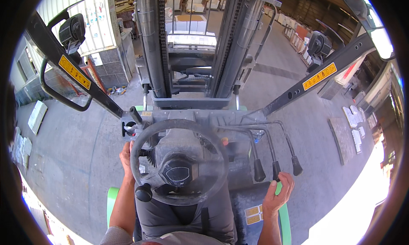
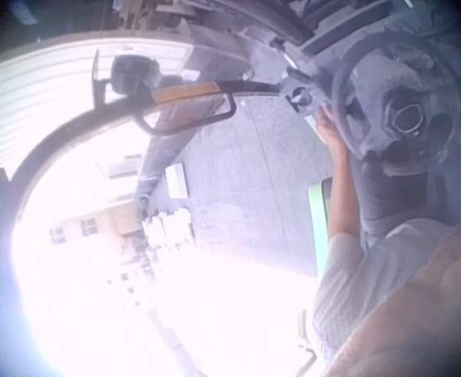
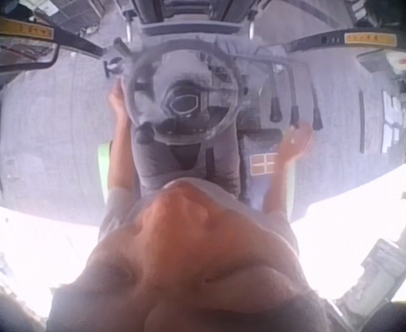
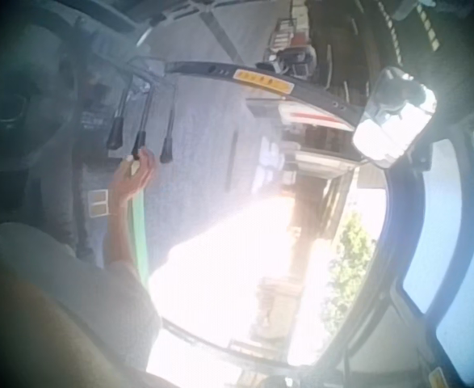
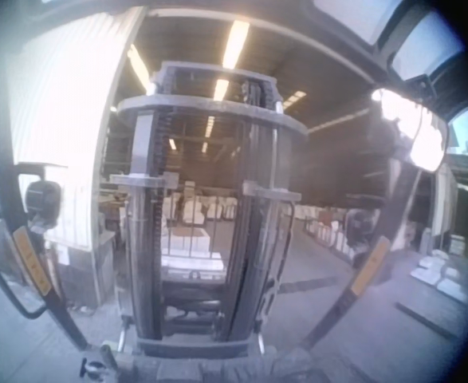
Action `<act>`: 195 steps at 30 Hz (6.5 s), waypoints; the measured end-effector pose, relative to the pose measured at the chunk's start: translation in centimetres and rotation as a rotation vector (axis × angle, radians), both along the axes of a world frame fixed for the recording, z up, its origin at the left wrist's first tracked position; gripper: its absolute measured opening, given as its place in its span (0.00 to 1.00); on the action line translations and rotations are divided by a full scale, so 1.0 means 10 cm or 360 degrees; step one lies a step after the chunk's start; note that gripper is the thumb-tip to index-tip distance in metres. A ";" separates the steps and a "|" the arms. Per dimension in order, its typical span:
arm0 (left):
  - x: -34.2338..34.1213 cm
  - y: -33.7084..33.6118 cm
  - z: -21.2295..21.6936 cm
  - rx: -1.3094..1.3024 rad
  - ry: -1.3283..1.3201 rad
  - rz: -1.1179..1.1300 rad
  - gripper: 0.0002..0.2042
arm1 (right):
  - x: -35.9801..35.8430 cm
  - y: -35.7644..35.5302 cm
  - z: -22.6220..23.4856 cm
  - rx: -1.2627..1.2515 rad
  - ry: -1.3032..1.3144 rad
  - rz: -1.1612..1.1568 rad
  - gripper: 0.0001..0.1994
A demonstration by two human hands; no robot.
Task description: The person operates a forklift in a warehouse, steering and using the controls to lift and lower a pallet of white rectangular blocks. The forklift is maneuvered through aisles and positioned to raise the load to a higher elevation.
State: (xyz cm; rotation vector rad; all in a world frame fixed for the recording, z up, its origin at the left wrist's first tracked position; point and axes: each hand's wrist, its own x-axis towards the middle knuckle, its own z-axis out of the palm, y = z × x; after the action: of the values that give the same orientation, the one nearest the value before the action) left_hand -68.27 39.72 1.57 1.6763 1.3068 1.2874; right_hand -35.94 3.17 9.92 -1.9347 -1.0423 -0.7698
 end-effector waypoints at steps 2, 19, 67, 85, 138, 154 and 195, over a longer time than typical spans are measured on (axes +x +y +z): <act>0.02 0.00 0.01 -0.0038 -0.0043 -0.0013 0.19 | -0.09 0.15 0.00 -0.0054 0.0073 0.0073 0.11; 0.08 -0.05 0.11 -0.0100 -0.0104 0.0042 0.22 | 0.24 0.92 0.09 0.0039 0.0493 0.0236 0.12; 0.04 0.05 0.02 -0.0204 -0.0186 -0.0023 0.21 | -0.05 0.62 -0.26 -0.0056 0.0614 0.0111 0.13; 0.04 0.01 0.14 -0.0197 -0.0023 -0.0013 0.23 | -0.25 0.52 -0.45 -0.0001 0.0716 0.0084 0.15; 0.05 -0.01 0.16 -0.0155 -0.0026 0.0008 0.22 | -1.54 1.22 0.10 -0.0033 0.0700 0.1260 0.13; 0.15 0.06 0.14 -0.0005 -0.0055 0.0008 0.21 | -0.84 1.40 0.28 0.0108 0.0664 0.0987 0.10; -1.35 2.44 1.57 0.0320 -0.0876 0.0064 0.14 | -0.19 1.08 -2.33 -0.0824 0.0693 0.0743 0.15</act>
State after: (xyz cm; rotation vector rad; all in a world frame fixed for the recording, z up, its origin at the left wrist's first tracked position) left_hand -81.77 64.13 17.27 1.2828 0.9055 1.7915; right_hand -37.83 13.99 -13.33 -2.0175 -1.4227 0.1999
